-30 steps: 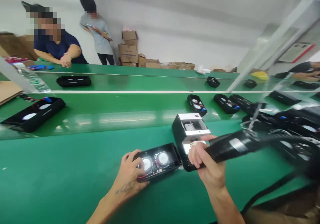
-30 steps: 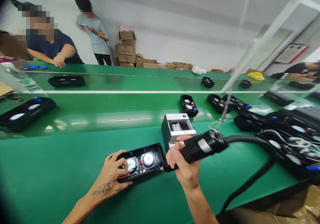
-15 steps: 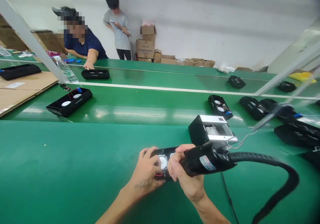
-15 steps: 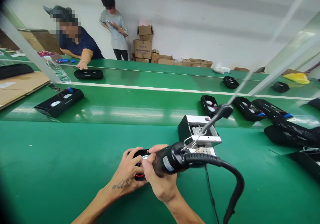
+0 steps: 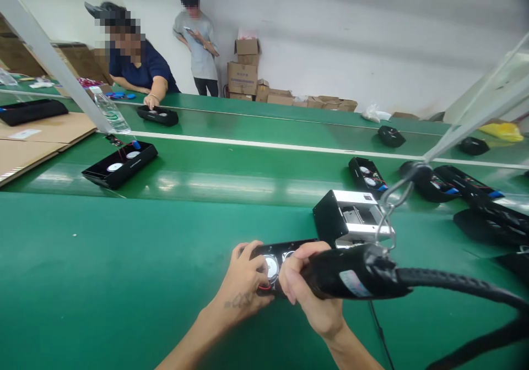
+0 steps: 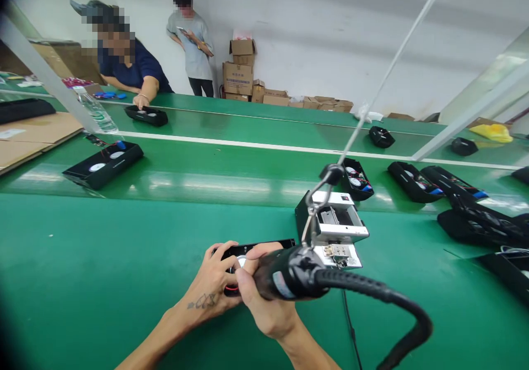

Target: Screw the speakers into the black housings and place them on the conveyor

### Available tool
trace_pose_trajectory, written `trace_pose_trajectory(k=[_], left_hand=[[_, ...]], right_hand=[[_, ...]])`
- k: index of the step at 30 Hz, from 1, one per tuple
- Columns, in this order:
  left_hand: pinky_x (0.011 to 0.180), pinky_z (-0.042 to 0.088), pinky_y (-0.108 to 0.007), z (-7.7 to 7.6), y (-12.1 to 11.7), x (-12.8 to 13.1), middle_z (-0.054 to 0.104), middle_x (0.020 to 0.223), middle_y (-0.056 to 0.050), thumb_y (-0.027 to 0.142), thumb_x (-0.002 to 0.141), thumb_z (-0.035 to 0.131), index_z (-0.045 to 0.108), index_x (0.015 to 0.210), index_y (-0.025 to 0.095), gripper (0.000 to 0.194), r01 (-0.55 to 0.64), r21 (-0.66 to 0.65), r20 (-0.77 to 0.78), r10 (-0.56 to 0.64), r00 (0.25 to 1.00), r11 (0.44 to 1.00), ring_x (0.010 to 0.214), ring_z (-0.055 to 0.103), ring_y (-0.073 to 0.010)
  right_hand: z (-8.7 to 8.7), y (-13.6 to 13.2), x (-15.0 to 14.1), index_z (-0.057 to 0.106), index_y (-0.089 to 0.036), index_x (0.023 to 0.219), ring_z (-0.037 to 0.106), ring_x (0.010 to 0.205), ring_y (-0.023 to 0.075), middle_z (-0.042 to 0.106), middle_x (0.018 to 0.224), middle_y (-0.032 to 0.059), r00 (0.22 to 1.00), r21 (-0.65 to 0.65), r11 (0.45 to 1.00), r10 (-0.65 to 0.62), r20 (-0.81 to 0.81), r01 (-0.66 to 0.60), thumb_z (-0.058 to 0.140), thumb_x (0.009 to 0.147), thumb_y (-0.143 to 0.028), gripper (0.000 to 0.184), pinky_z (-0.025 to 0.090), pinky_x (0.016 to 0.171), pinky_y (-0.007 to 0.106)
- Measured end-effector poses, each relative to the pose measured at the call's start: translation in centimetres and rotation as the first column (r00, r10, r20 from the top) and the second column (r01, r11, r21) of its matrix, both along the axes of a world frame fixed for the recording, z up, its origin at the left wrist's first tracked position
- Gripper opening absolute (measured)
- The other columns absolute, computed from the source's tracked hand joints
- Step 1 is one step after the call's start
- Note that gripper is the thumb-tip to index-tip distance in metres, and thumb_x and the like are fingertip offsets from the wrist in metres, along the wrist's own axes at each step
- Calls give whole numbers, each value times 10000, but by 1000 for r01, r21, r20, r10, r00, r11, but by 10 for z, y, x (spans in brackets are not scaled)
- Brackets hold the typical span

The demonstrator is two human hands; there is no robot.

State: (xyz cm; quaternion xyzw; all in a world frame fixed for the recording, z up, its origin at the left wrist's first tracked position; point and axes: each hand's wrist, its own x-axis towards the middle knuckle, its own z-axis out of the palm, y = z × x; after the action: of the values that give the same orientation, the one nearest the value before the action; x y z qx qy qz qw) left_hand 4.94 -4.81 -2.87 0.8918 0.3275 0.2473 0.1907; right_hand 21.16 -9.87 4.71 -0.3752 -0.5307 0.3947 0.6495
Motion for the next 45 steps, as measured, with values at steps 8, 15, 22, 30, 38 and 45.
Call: trace_pose_trajectory(k=[8, 15, 22, 30, 38, 45], left_hand=[[1071, 316, -614, 0, 2, 0, 696, 868, 1, 256, 596, 951, 714, 655, 229, 245, -5, -18, -18, 5, 1000, 1000, 1339, 517, -394], [1062, 320, -602, 0, 2, 0, 688, 846, 8, 230, 625, 926, 707, 644, 226, 220, -9, 6, -3, 9, 1000, 1000, 1328, 533, -392], [1073, 329, -590, 5, 1, 0, 687, 844, 3, 198, 651, 868, 732, 674, 247, 146, -21, -16, -26, 21, 999, 1000, 1333, 532, -380], [1066, 334, -599, 2, 2, 0, 695, 850, 1, 190, 607, 869, 715, 659, 239, 170, -27, -11, -20, 27, 999, 1000, 1323, 542, -397], [1064, 343, -585, -7, 5, -2, 678, 822, 8, 186, 639, 817, 675, 632, 235, 150, -31, 45, 15, 31, 999, 999, 1317, 555, -393], [1078, 352, -583, -10, 8, -3, 685, 859, 0, 199, 633, 836, 710, 673, 250, 142, 14, 26, -36, -13, 999, 1000, 1337, 537, -394]], right_hand=[[38, -4, 26, 554, -296, 1151, 422, 448, 81, 472, 594, -101, 976, 134, 990, -8, -218, 38, 592, 1015, -178, 184, 406, 485, 233], [0, -5, 5, 530, -296, 1156, 469, 475, 88, 529, 620, -98, 960, 52, 998, -20, -278, 36, 597, 1021, -188, 186, 430, 507, 233], [-12, 1, -5, 521, -287, 1148, 450, 453, 88, 520, 619, -102, 962, 50, 999, -2, -272, 17, 618, 1005, -201, 193, 393, 481, 226], [30, -8, 18, 544, -310, 1134, 395, 423, 91, 443, 579, -109, 965, 115, 992, -15, -262, 47, 581, 1009, -197, 172, 398, 464, 235], [69, 35, 132, 553, -275, 1078, 523, 583, 134, 536, 647, -98, 564, 378, 440, -754, -337, 815, 740, 869, -251, 282, 510, 698, 340], [67, 31, 123, 551, -250, 1113, 509, 508, 137, 570, 605, -105, 647, 351, 567, -743, -173, 745, 824, 817, -295, 404, 487, 616, 335]])
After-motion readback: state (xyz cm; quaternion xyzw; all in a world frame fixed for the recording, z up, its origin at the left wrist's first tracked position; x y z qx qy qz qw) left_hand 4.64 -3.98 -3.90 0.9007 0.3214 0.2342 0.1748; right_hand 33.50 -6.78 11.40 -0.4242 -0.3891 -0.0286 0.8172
